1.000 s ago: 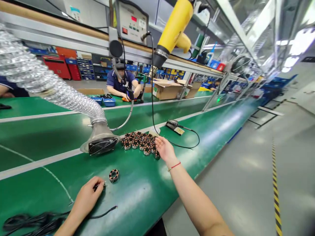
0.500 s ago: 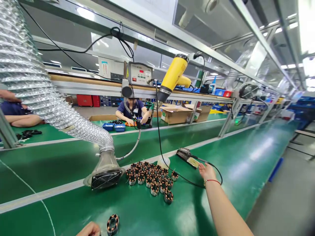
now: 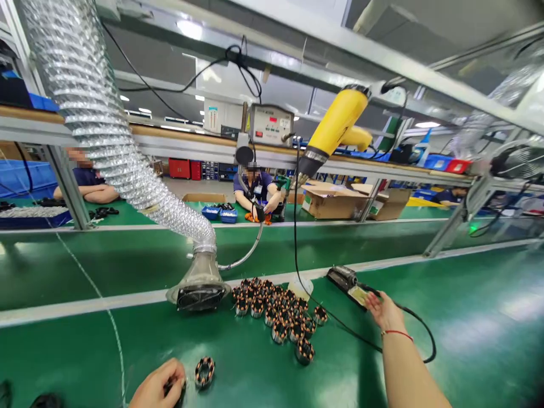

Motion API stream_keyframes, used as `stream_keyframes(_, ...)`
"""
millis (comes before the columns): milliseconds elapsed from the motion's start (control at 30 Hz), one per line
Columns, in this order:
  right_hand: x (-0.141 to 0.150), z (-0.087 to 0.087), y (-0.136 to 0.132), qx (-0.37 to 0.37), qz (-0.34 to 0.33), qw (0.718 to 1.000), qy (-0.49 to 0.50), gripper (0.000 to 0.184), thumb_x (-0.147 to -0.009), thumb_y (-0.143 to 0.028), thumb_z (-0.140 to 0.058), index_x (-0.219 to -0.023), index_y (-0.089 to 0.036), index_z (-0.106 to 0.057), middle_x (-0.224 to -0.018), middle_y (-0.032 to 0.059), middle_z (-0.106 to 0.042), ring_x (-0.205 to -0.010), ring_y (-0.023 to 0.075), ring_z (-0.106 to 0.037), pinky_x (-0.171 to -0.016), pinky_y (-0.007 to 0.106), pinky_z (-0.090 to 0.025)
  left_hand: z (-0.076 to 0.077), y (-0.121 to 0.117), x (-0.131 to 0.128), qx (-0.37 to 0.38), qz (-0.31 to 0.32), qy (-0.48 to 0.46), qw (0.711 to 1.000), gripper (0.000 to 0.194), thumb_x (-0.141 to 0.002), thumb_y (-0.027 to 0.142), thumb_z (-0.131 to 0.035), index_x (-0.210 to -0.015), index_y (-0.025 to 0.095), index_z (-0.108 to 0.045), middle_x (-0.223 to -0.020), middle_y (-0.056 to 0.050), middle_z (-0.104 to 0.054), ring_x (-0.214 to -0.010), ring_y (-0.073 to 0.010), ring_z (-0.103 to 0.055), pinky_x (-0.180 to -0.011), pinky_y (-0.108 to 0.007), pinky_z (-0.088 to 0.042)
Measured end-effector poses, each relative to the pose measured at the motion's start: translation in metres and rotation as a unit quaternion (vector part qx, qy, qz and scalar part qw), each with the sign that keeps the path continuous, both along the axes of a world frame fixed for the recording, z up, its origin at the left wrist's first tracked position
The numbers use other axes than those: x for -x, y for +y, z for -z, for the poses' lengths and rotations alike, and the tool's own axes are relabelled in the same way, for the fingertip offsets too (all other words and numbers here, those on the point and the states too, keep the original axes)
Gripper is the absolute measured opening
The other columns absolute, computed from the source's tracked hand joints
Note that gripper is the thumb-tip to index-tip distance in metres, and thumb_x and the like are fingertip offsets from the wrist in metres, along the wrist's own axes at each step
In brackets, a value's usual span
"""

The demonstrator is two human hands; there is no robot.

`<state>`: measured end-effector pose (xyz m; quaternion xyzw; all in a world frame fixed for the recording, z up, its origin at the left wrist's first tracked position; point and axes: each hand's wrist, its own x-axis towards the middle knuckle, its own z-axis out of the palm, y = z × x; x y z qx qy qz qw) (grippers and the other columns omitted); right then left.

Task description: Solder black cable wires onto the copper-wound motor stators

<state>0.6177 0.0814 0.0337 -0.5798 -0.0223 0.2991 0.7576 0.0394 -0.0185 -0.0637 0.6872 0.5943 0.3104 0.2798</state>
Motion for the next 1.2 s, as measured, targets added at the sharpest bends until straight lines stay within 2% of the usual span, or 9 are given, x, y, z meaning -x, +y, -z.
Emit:
stream_keyframes(100, 0.01, 0.0, -0.023, 0.003, 0.075, 0.994, -0.074, 0.029, -0.095, -0.036, -0.058, -0.117, -0.018, -0.059, -0.116, 0.0072, -0.063, -0.096, 0.0178, -0.064, -0.08, 0.036, -0.058, -0.027, -0.008, 0.001, -0.005, 0.013, 0.009, 1.0, 0.026, -0.078, 0.038, -0.043, -0.061, 0.02, -0.051, -0.059, -0.001, -0.056, -0.059, -0.0169, -0.052, -0.06, -0.026, -0.042)
stream_keyframes(200, 0.04, 0.011, -0.042, -0.023, 0.102, 0.976, -0.193, 0.007, -0.089, -0.03, -0.063, -0.092, -0.028, -0.057, -0.08, -0.0016, -0.061, -0.06, 0.0107, -0.057, -0.051, 0.026, -0.051, -0.032, -0.007, 0.007, 0.041, 0.015, 0.002, 0.999, 0.022, -0.079, 0.034, -0.046, -0.068, 0.019, -0.057, -0.069, -0.002, -0.061, -0.068, -0.0168, -0.055, -0.068, -0.027, -0.043)
stream_keyframes(233, 0.058, 0.016, -0.049, -0.04, 0.092, 0.968, -0.231, 0.017, -0.082, -0.025, -0.07, -0.082, -0.031, -0.054, -0.07, -0.0044, -0.056, -0.051, 0.0115, -0.053, -0.046, 0.028, -0.048, -0.031, -0.006, 0.01, 0.053, 0.019, -0.004, 0.998, 0.02, -0.08, 0.033, -0.047, -0.071, 0.018, -0.059, -0.072, -0.003, -0.062, -0.071, -0.0164, -0.056, -0.069, -0.027, -0.044)
stream_keyframes(300, 0.104, 0.023, -0.064, -0.118, 0.037, 0.935, -0.333, 0.018, -0.079, -0.029, -0.07, -0.079, -0.032, -0.052, -0.064, -0.0048, -0.051, -0.044, 0.0133, -0.051, -0.043, 0.034, -0.044, -0.027, -0.004, 0.015, 0.071, 0.025, -0.018, 0.997, 0.018, -0.079, 0.031, -0.05, -0.074, 0.018, -0.06, -0.073, -0.003, -0.063, -0.072, -0.0156, -0.056, -0.069, -0.026, -0.044)
stream_keyframes(400, 0.196, 0.025, -0.096, -0.127, -0.108, 0.902, -0.398, 0.031, -0.063, -0.031, -0.083, -0.085, -0.026, -0.061, -0.064, -0.003, -0.059, -0.045, 0.0147, -0.058, -0.045, 0.033, -0.047, -0.031, -0.002, 0.019, 0.084, 0.019, -0.042, 0.995, 0.02, -0.08, 0.033, -0.051, -0.076, 0.016, -0.061, -0.071, -0.002, -0.062, -0.069, -0.0141, -0.056, -0.067, -0.025, -0.044)
stream_keyframes(533, 0.314, 0.017, -0.13, -0.121, -0.278, 0.836, -0.458, 0.026, -0.075, -0.024, -0.074, -0.098, -0.022, -0.061, -0.086, -0.0011, -0.065, -0.064, 0.0107, -0.063, -0.057, 0.025, -0.051, -0.047, -0.001, 0.02, 0.085, 0.016, -0.069, 0.994, 0.02, -0.079, 0.033, -0.053, -0.076, 0.015, -0.061, -0.068, 0.0, -0.06, -0.062, -0.0118, -0.053, -0.062, -0.023, -0.042)
stream_keyframes(667, 0.382, 0.028, -0.137, -0.139, -0.36, 0.808, -0.445, 0.023, -0.081, -0.021, -0.068, -0.101, -0.022, -0.057, -0.087, -0.0015, -0.063, -0.069, 0.0103, -0.062, -0.059, 0.022, -0.051, -0.053, -0.004, 0.018, 0.089, 0.015, -0.085, 0.992, 0.017, -0.078, 0.03, -0.054, -0.074, 0.015, -0.062, -0.065, 0.001, -0.059, -0.061, -0.0113, -0.053, -0.06, -0.023, -0.041)
stream_keyframes(900, 0.396, 0.072, -0.137, -0.203, -0.345, 0.778, -0.485, 0.021, -0.082, -0.019, -0.065, -0.098, -0.023, -0.053, -0.079, -0.002, -0.059, -0.066, 0.0127, -0.062, -0.061, 0.027, -0.051, -0.04, -0.002, 0.02, 0.106, 0.003, -0.109, 0.988, 0.011, -0.078, 0.022, -0.055, -0.077, 0.015, -0.063, -0.073, 0.0, -0.063, -0.067, -0.0117, -0.056, -0.064, -0.024, -0.042)
stream_keyframes(1200, 0.395, 0.071, -0.137, -0.214, -0.341, 0.755, -0.518, 0.014, -0.08, -0.022, -0.065, -0.09, -0.024, -0.055, -0.063, -0.0051, -0.056, -0.052, 0.0141, -0.062, -0.052, 0.029, -0.052, -0.042, -0.004, 0.016, 0.072, -0.003, -0.11, 0.991, 0.009, -0.079, 0.018, -0.056, -0.073, 0.015, -0.062, -0.067, 0.002, -0.06, -0.062, -0.0094, -0.052, -0.058, -0.021, -0.04)
